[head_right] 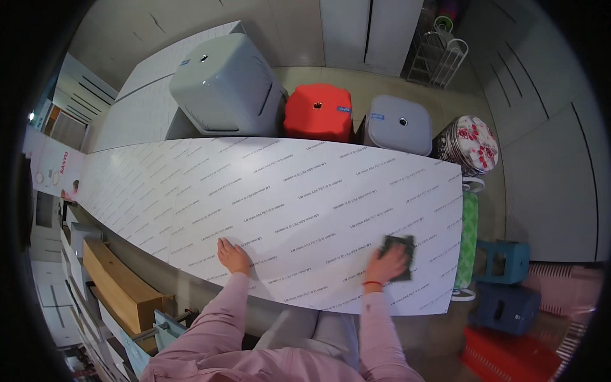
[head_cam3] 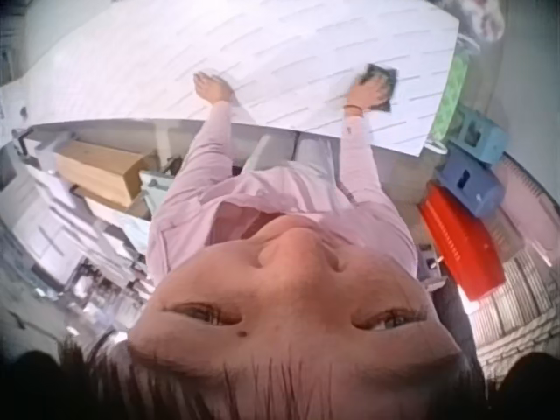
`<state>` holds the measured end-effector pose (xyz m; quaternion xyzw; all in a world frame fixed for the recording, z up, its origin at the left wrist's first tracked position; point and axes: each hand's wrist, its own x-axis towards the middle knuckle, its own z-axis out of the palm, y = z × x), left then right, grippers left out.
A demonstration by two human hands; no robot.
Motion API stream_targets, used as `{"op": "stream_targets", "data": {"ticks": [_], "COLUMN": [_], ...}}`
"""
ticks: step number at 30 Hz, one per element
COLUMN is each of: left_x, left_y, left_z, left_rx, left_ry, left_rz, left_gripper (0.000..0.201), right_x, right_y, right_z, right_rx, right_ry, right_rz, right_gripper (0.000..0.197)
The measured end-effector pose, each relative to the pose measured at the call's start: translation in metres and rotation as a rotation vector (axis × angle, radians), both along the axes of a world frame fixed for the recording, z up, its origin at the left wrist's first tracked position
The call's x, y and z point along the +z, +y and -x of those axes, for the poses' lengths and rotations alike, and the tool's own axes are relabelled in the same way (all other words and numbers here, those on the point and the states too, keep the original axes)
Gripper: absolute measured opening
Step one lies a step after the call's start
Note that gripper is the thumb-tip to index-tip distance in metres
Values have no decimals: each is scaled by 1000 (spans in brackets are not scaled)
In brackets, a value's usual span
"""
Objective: The person wipes a large white countertop with a green cloth, then moves to wipe a white appliance lid and a brown wooden cabinet. The person uses the cloth to clean each surface in sequence.
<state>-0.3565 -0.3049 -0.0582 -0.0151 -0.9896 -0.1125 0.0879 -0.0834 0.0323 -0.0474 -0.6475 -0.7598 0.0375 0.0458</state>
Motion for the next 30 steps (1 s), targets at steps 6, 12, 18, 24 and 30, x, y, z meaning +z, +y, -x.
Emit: {"op": "stream_targets", "data": {"ticks": [6, 12, 18, 24, 30], "left_x": [14, 22, 26, 5, 5], "left_y": [3, 87, 158, 151, 155], "left_z": [3, -63, -82, -70, -72], "left_rx": [52, -153, -155, -126, -121], "left_ry": [4, -96, -205, -139, -84], "left_rz": [-348, -383, -302, -21, -4], "left_gripper": [49, 55, 59, 59, 56], "right_x": [57, 57, 7, 7, 43], "right_y": [-146, -30, 74, -24, -107], "right_z": [10, -65, -85, 22, 10], "right_rx": [1455, 1207, 204, 320, 1382], "right_ry": [194, 80, 47, -27, 73], "right_rz": [422, 326, 18, 33, 423], "right_gripper": [59, 46, 58, 63, 48]}}
